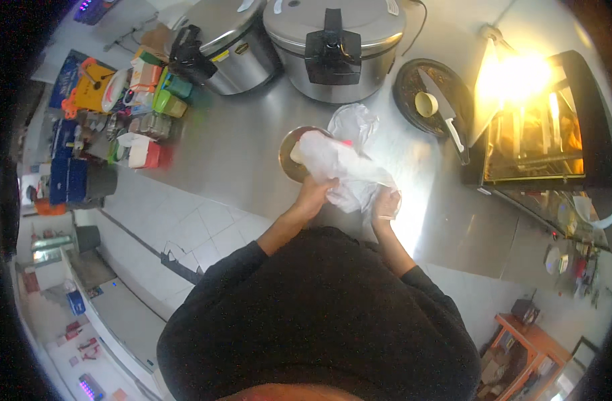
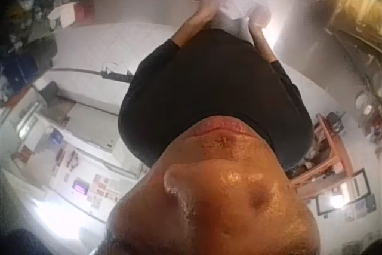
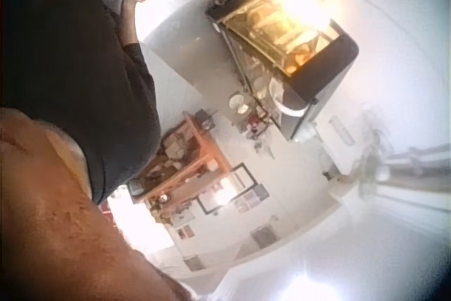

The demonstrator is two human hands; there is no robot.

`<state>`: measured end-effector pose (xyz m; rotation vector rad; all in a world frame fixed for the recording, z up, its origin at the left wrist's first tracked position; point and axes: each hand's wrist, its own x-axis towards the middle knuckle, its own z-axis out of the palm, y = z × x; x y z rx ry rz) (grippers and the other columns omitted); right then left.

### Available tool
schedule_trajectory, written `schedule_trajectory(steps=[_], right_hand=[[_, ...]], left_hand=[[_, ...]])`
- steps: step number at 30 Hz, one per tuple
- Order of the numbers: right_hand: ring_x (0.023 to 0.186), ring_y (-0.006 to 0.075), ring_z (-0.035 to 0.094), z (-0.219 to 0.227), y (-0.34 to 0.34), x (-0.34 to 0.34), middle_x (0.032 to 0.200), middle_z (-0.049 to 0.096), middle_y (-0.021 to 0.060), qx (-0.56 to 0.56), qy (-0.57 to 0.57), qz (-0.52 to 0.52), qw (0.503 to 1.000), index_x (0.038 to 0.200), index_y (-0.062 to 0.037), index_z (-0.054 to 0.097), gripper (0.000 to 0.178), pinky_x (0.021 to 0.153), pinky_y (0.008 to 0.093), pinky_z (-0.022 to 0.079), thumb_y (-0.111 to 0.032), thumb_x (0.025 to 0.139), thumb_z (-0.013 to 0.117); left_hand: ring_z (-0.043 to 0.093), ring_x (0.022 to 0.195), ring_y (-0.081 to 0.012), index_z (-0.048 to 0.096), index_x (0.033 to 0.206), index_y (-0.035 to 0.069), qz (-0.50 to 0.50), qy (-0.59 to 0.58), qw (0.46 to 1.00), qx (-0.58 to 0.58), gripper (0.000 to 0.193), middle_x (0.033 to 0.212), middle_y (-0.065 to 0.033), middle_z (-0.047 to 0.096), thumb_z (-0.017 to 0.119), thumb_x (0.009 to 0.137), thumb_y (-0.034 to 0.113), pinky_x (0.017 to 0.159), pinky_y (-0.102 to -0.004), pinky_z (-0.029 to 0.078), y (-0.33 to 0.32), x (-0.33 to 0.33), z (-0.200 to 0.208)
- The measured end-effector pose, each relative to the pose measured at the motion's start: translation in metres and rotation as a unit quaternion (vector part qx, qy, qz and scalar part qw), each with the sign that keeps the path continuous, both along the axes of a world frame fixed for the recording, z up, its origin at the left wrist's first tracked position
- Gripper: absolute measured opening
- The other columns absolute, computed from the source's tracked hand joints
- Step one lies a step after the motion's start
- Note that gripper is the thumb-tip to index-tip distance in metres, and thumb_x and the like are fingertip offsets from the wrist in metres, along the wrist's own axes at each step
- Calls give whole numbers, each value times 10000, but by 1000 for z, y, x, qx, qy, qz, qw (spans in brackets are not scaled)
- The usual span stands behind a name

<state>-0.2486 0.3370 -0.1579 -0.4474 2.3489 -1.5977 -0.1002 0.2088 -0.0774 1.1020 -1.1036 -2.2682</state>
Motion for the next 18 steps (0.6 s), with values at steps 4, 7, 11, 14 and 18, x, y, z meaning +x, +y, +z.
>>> schedule_trajectory(steps=[4,7,11,14,18], right_hand=[[944,257,613,-5,-25,-52,1051,623,130,-54,-221,70,971,1240,29,513,493,807,376,512,-390,993,433],[1077,231,600,-24,-71,-89,1240,587,122,0,77,237,968,1400,-64,428,445,926,337,478,-219,982,429],[920,262,640,-133,-128,-138,1026,651,159,216,32,218,951,1179,-22,622,387,798,349,512,-274,887,599],[861,318,662,-215,-138,-178,932,683,174,178,282,149,931,1169,-58,622,434,784,406,520,-363,861,604],[741,398,599,-104,-121,-153,785,655,232,-6,481,34,876,939,53,679,578,755,467,482,-509,904,546]], left_hand=[[633,925,-198,571,1145,15,116,-4,993,-35,285,1023,-97,638,641,876,80,767,-336,534,12,65,-26],[626,947,-196,563,1163,-4,165,-60,983,-52,303,1044,-104,638,636,894,113,750,-322,539,17,121,-2],[629,940,-189,550,1173,6,297,-53,953,-35,306,1058,-70,628,640,893,90,784,-339,549,30,178,32],[632,931,-189,542,1185,15,356,-8,934,-15,316,1059,-62,625,640,892,78,786,-349,552,44,224,27],[633,985,-190,553,1200,39,438,8,898,37,311,1096,-61,629,636,905,95,821,-369,553,69,299,-4]])
